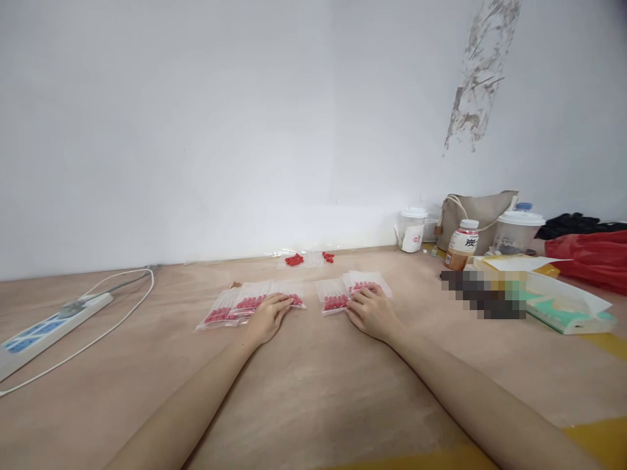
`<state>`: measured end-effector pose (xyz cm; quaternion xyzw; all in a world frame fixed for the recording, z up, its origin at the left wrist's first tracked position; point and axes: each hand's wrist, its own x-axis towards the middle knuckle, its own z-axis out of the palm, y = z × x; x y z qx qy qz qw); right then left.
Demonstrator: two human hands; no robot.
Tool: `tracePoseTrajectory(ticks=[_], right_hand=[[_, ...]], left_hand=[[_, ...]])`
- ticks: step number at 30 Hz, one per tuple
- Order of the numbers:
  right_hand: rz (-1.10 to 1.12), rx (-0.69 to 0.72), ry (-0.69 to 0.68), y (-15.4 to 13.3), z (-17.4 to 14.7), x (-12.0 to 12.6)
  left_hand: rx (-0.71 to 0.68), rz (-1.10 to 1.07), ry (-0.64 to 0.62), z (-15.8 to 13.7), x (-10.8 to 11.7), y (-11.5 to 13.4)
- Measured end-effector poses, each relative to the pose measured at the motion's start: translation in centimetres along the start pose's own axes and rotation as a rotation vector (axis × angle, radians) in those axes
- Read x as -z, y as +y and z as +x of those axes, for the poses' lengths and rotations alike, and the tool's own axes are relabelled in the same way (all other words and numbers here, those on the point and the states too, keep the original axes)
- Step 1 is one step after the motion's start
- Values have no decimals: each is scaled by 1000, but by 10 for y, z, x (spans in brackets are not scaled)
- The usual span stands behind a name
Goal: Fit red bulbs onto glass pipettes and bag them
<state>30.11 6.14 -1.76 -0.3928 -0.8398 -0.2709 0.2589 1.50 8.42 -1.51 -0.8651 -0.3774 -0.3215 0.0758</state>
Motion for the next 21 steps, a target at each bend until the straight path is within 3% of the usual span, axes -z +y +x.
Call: tracePoseTrajectory(ticks=[5, 12, 21], right_hand=[[101, 60, 138, -27, 11, -1], [6, 204, 222, -49, 43, -17], [59, 144, 253, -36, 37, -26]], left_hand=[[49, -69, 16, -3, -2, 15], [10, -144, -2, -1, -3, 29], [-140, 201, 141, -11, -2, 11]])
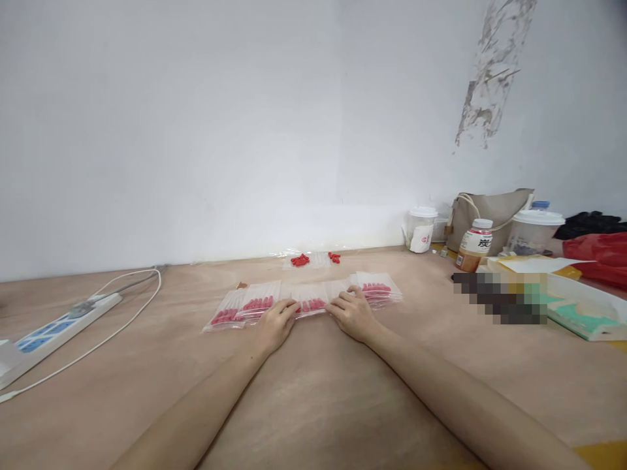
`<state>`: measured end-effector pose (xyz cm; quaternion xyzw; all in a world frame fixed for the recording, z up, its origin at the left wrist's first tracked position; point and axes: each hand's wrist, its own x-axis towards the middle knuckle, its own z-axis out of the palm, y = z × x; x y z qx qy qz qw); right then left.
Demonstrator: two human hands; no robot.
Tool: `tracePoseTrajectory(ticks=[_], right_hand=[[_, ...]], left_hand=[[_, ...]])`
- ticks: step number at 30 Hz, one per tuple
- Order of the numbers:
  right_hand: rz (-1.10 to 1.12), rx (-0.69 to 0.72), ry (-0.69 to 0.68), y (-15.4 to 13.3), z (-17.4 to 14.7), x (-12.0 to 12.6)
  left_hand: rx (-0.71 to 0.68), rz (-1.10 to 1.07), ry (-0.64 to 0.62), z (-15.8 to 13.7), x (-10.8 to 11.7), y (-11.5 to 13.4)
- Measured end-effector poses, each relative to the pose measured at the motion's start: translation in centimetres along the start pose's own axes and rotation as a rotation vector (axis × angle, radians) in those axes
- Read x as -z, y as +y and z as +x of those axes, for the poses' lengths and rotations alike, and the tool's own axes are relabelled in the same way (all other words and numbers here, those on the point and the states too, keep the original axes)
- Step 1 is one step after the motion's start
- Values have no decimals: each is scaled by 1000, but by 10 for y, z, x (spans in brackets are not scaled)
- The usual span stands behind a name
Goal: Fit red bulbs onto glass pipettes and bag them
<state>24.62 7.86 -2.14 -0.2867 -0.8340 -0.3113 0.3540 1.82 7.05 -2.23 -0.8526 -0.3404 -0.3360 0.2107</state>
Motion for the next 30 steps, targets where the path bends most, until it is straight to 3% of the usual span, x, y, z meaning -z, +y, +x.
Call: tracePoseTrajectory(ticks=[8, 15, 19, 24, 30], right_hand=[[34, -43, 2, 2, -4, 1], [3, 2, -39, 2, -3, 3], [29, -9, -41, 2, -2, 5], [78, -22, -63, -8, 4, 4], [87, 2, -45, -22, 12, -3]], left_hand=[[-80, 76, 53, -5, 2, 1], [-197, 100, 19, -4, 10, -1], [-191, 93, 13, -1, 13, 1], [-129, 7, 29, 9, 8, 14], [-242, -7, 12, 17, 1, 21]])
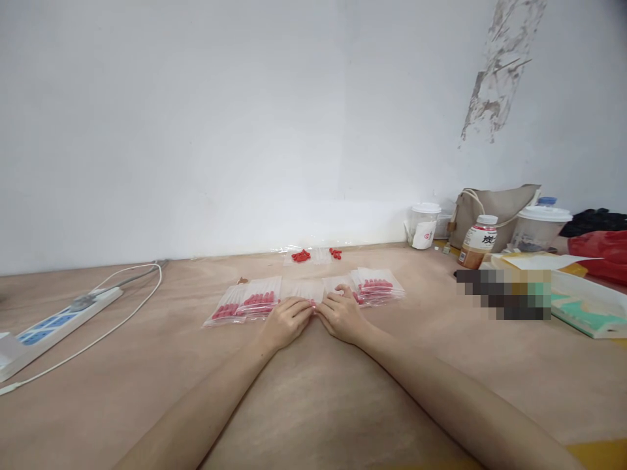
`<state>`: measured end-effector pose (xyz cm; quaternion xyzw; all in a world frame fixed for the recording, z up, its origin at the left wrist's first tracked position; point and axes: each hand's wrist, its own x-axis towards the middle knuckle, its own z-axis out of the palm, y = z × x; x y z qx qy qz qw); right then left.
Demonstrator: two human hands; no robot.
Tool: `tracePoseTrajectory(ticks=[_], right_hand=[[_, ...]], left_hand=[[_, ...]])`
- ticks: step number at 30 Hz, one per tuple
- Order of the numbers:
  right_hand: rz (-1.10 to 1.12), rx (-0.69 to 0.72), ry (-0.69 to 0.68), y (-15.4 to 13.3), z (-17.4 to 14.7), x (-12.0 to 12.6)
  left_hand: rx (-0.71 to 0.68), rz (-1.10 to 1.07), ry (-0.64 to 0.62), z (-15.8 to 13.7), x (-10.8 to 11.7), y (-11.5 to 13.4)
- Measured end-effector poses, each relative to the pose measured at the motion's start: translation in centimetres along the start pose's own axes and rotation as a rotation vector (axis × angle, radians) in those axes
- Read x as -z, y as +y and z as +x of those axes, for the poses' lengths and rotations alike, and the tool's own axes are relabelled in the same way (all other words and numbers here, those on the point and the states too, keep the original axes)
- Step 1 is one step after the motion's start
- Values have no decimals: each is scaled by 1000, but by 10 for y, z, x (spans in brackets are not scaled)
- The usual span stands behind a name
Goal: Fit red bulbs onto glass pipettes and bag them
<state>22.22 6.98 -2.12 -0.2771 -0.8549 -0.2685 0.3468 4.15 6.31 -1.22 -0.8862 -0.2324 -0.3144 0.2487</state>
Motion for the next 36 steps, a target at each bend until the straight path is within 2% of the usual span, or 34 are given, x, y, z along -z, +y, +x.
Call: tracePoseTrajectory(ticks=[8, 16, 24, 31, 36], right_hand=[[-34, 12, 3, 3, -3, 6], [-7, -35, 14, 13, -7, 8], [-42, -43, -3, 19, -10, 9], [-134, -21, 5, 22, -10, 8], [-40, -91, -62, 25, -12, 10]], left_hand=[[-102, 110, -24, -2, 7, -5], [-83, 154, -31, -9, 21, -16], [40, 266, -158, -8, 23, -18], [70, 171, -224, -10, 17, -17], [171, 83, -266, -12, 32, -29]])
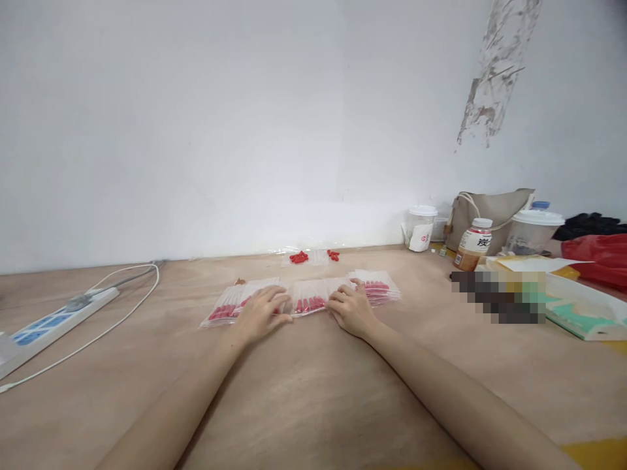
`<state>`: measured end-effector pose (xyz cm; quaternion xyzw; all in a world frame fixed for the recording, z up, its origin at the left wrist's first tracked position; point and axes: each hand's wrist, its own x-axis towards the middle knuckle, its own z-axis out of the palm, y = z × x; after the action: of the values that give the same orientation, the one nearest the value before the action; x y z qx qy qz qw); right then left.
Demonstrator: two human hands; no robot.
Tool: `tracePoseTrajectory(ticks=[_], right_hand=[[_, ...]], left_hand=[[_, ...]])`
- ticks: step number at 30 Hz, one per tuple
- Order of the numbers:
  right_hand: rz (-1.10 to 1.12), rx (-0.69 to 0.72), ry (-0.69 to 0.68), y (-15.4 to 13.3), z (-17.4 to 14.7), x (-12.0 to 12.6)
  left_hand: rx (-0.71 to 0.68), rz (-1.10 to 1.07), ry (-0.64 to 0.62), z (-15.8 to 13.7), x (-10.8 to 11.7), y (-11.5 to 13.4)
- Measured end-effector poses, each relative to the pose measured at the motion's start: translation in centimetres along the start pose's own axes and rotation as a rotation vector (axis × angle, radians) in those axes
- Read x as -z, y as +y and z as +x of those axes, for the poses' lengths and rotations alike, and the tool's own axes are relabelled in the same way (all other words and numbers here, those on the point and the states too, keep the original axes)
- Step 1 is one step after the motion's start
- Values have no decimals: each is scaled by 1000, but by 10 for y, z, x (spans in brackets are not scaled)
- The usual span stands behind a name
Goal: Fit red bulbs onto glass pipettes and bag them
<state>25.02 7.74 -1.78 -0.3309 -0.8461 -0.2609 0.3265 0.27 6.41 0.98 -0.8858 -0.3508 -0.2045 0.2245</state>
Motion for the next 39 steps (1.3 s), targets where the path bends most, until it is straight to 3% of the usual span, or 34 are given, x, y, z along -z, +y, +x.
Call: tracePoseTrajectory(ticks=[5, 9, 14, 17, 23, 26, 33, 39], right_hand=[[103, -80, -76, -3, -1, 5], [60, -130, -100, -12, 3, 1], [6, -183, -89, -16, 12, -10], [91, -174, -22, -13, 15, -17], [224, -113, 139, 3, 10, -17], [149, -139, 118, 13, -2, -6], [-145, -154, -127, 25, -34, 24], [-90, -140, -87, 14, -29, 39]], left_hand=[[281, -43, -120, -19, 10, -34], [340, -121, -226, -28, 4, -46], [332, -202, -187, -26, -1, -43], [373, -216, -164, -25, -4, -42], [524, -217, 28, -17, -11, -28], [481, -163, 58, -9, -9, -12], [157, -45, -51, 15, -14, 36], [199, -171, -32, 26, -26, 54]])
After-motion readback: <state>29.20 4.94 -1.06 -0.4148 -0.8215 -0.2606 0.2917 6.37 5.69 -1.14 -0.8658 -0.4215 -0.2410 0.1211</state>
